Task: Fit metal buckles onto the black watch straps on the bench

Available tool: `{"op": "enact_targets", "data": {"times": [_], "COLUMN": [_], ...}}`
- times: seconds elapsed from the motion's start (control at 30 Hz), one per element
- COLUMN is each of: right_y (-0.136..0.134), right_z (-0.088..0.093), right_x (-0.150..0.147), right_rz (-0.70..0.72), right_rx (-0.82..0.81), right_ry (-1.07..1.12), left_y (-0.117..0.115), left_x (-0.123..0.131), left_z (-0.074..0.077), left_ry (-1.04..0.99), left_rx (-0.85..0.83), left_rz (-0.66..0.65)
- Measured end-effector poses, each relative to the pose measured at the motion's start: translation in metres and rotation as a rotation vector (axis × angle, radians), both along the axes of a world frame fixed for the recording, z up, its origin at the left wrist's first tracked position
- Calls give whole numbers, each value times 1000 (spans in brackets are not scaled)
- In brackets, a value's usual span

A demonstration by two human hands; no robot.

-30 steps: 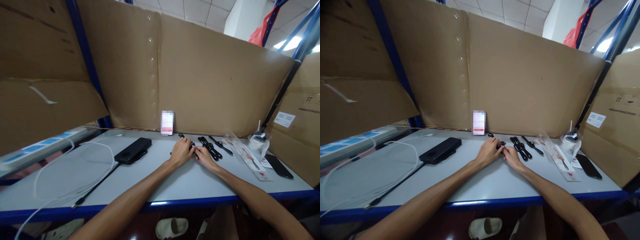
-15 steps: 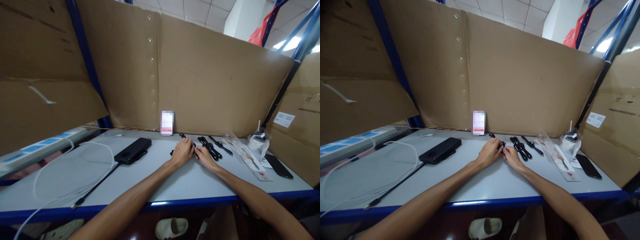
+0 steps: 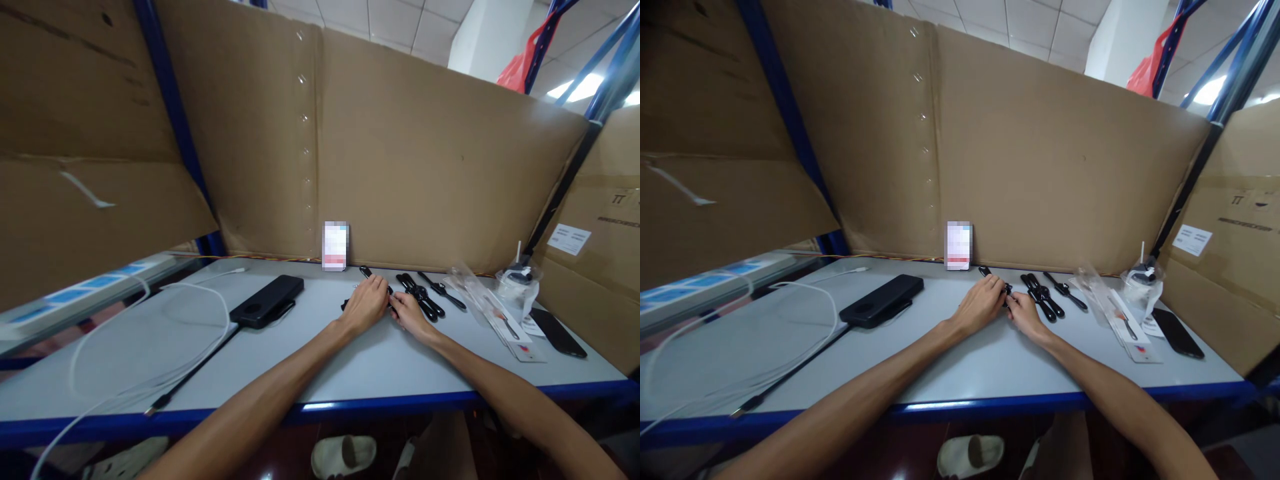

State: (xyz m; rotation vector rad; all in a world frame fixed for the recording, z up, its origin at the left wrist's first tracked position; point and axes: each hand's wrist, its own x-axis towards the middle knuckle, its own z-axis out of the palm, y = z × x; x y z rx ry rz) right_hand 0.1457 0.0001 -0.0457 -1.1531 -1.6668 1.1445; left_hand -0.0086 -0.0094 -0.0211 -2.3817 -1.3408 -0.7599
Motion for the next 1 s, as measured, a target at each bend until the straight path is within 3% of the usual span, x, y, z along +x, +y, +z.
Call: {"op": "enact_targets", "data": {"times": [0.53,0.7,0.87,1.0], "right_y": [1,2,9,19], "right_z": [-2,-1,15,38], "right_x": [-2,1,16,40], "right_rz": [-4,-6,-57,-173], "right_rx": [13,80,273,389], "right_ry": [-26,-56,-128,-335], "left_y": [2,0,-6,0], "left_x": [-12,-16,-14,-19], "left_z": [11,13,18,18], "left_ry": [106,83,-103,-143], "left_rx": [-10,3,67,49], "left_rz": [-183,-169,-147,-83]}}
